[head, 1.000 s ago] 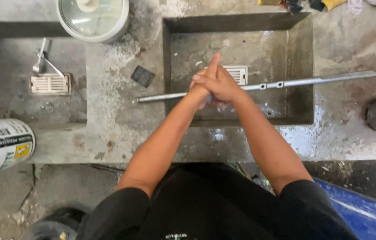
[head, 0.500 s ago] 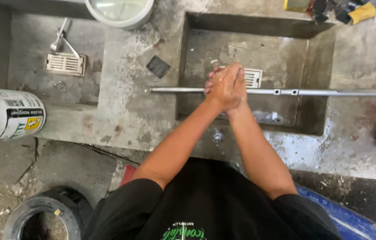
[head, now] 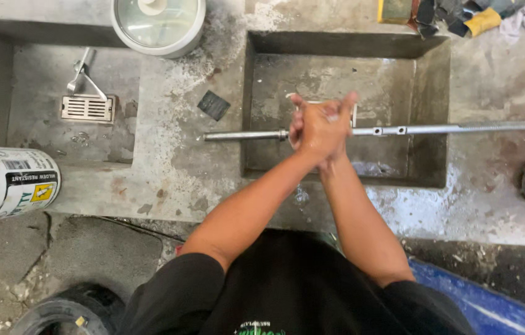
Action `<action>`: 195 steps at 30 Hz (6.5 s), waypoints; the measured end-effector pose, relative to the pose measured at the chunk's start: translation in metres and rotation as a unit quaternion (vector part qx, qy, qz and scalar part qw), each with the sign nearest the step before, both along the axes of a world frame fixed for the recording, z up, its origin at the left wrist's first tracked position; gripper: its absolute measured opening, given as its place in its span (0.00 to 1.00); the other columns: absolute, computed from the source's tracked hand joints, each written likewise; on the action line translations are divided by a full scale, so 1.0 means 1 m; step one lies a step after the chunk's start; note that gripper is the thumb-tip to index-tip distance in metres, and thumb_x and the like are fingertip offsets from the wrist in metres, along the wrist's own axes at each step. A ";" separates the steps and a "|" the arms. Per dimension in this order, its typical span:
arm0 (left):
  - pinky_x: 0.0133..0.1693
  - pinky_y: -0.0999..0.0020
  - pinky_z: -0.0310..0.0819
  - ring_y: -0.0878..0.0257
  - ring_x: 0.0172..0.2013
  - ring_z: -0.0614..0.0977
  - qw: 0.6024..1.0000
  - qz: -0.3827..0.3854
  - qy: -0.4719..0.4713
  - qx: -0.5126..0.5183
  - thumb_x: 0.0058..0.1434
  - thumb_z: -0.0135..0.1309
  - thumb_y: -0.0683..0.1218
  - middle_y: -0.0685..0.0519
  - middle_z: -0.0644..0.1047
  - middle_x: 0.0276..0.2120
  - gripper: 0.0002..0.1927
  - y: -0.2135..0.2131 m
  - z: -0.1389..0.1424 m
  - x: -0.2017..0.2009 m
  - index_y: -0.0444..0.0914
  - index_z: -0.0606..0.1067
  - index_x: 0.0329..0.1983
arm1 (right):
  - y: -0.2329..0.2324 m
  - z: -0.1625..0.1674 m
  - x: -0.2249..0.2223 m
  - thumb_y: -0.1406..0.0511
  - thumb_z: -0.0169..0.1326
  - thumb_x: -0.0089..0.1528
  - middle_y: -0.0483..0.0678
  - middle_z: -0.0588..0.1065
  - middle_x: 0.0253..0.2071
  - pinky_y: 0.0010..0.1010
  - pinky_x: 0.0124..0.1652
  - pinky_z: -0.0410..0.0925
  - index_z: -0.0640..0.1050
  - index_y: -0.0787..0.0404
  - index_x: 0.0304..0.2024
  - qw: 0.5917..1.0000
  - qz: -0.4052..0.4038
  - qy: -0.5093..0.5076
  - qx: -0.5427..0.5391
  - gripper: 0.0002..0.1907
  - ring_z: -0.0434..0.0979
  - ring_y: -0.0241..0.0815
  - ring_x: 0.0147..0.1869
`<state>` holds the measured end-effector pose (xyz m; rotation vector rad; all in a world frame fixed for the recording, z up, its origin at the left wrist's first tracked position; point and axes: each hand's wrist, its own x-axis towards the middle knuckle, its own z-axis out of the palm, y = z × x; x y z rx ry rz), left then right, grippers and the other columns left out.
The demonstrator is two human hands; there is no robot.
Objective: The person scrubs a long metal rod with a sponge in a concrete utility sink, rinses it under running water, and continues scrubbing different sections. The rod remains in the sink throughout the clip.
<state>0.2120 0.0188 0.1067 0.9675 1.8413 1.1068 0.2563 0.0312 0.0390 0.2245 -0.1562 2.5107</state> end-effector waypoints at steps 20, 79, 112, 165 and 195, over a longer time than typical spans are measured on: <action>0.52 0.60 0.75 0.54 0.48 0.84 0.729 0.181 0.660 -0.021 0.49 0.50 0.67 0.42 0.84 0.42 0.36 0.014 -0.091 0.014 0.39 0.76 0.54 | -0.010 -0.003 -0.004 0.40 0.55 0.61 0.54 0.77 0.53 0.38 0.61 0.72 0.65 0.66 0.73 0.996 -0.016 0.087 -0.019 0.49 0.80 0.46 0.56; 0.44 0.45 0.73 0.45 0.31 0.82 0.911 -0.284 0.224 0.197 0.65 0.48 0.66 0.40 0.81 0.28 0.28 0.019 -0.033 -0.040 0.39 0.83 0.34 | 0.008 0.036 0.005 0.31 0.44 0.60 0.56 0.74 0.46 0.49 0.58 0.70 0.66 0.73 0.67 0.992 -0.021 -0.116 -0.053 0.56 0.76 0.53 0.49; 0.23 0.52 0.57 0.59 0.19 0.70 0.936 0.255 -0.219 -0.107 0.62 0.50 0.49 0.52 0.71 0.22 0.14 0.161 -0.070 -0.107 0.37 0.70 0.47 | 0.237 0.041 0.213 0.64 0.45 0.70 0.41 0.81 0.36 0.27 0.35 0.74 0.81 0.54 0.43 0.617 -0.360 -0.690 0.118 0.12 0.82 0.33 0.38; 0.36 0.69 0.74 0.67 0.34 0.78 0.970 -0.178 -0.023 0.165 0.73 0.61 0.49 0.49 0.80 0.34 0.15 -0.034 -0.061 -0.131 0.31 0.81 0.42 | 0.012 -0.002 0.038 0.65 0.60 0.66 0.44 0.77 0.42 0.29 0.47 0.74 0.78 0.65 0.49 0.773 -0.266 -0.537 0.210 0.12 0.77 0.35 0.46; 0.66 0.52 0.67 0.52 0.64 0.76 0.803 -0.143 0.542 0.204 0.68 0.50 0.41 0.48 0.76 0.62 0.21 -0.083 -0.091 -0.214 0.36 0.75 0.64 | 0.028 -0.017 0.054 0.41 0.43 0.67 0.51 0.81 0.28 0.44 0.43 0.67 0.85 0.50 0.31 0.056 -0.072 -0.789 0.607 0.29 0.81 0.53 0.36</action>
